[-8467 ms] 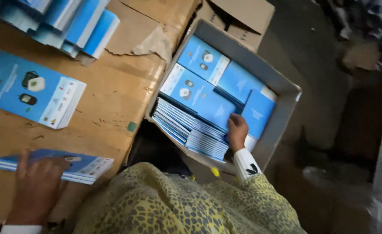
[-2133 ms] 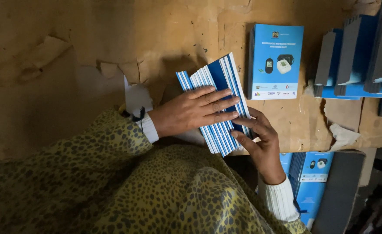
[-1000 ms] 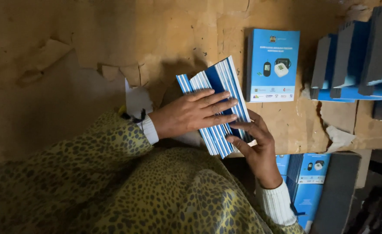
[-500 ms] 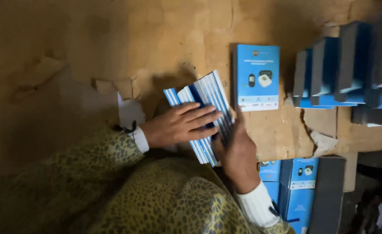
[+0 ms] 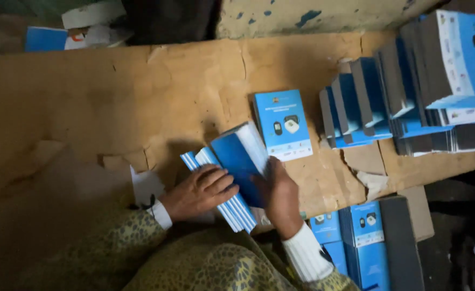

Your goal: The person holds a stack of blue books and flips through the pages of the top book. They then place the stack onto a pile on a table and pick up another stack from a cardboard box. The person repeats the process of flipping through pages and stacking the books on the table.

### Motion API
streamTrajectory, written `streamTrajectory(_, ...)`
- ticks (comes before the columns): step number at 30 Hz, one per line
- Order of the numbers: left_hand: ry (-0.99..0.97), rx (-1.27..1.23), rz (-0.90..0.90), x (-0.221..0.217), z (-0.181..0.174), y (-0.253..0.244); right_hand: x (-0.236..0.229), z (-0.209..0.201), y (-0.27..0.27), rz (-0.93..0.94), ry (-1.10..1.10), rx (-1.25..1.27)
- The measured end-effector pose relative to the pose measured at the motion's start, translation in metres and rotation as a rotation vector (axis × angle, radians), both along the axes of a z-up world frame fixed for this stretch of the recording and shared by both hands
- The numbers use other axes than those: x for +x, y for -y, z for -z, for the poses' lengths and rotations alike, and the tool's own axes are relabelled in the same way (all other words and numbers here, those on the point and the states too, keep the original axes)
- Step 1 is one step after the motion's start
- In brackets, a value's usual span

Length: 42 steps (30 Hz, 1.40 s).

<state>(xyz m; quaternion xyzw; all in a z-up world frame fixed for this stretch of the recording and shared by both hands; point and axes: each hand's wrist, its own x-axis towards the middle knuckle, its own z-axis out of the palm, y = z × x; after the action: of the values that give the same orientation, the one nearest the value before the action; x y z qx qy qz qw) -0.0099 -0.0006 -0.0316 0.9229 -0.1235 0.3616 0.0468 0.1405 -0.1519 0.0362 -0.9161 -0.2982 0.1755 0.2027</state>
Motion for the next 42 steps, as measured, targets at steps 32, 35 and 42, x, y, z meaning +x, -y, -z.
streamTrajectory(32, -0.104, -0.128, 0.093, 0.010, -0.015, -0.003, 0.066, 0.102, -0.040, 0.843, -0.804, 1.411)
streamTrajectory(35, -0.117, -0.150, 0.105, 0.011, -0.016, -0.004, 0.062, 0.103, -0.045, 0.857, -0.831, 1.481)
streamTrajectory(42, -0.111, -0.132, 0.111, 0.008, -0.029, -0.007, 0.105, 0.197, 0.007, 0.889, -0.726, 1.156)
